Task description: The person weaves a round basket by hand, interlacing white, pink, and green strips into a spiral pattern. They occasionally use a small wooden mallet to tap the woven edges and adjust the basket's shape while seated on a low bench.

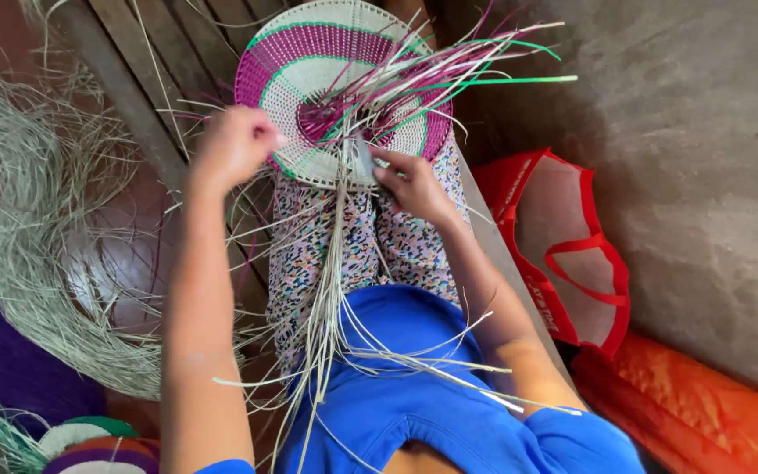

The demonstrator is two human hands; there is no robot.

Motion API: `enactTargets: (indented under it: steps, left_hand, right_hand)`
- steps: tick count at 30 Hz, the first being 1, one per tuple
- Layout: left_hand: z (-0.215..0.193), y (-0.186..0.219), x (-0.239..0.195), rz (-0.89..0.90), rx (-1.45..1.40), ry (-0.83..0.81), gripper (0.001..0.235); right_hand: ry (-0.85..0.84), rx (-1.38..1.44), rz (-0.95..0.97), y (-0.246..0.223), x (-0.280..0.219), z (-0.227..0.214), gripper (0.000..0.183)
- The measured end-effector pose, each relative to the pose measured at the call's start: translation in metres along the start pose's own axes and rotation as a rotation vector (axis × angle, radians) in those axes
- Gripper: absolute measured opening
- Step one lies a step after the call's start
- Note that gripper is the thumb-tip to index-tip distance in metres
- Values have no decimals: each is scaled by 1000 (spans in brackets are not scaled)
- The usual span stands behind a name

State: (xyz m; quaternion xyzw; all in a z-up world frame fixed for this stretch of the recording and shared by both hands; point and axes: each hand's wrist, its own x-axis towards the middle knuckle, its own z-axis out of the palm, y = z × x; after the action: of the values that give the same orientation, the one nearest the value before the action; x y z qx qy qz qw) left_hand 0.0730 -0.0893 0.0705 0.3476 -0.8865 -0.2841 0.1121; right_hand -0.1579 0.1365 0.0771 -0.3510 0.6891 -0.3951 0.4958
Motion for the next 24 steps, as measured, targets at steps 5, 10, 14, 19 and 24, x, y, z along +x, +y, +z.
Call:
enactTargets:
  steps: [5, 10, 14, 19, 24]
  left_hand:
    - [-66, -22, 17, -271, 53, 432, 106]
    - [-5, 65, -22, 67, -493, 248, 51]
    - [49, 150, -63, -22, -1050, -394, 63]
    - [86, 101, -78, -246, -1261, -437, 26]
    - [16, -8, -72, -275, -1062, 0, 23]
  right_hand:
    - [83, 384, 15, -10, -17, -31, 39]
    - [356, 950, 11, 13, 8, -34, 12]
    - [484, 1245, -24, 7, 22, -20, 10]
    - [424, 1139, -101, -15, 19, -2, 9]
    - [275, 735, -144, -1, 1, 16, 23]
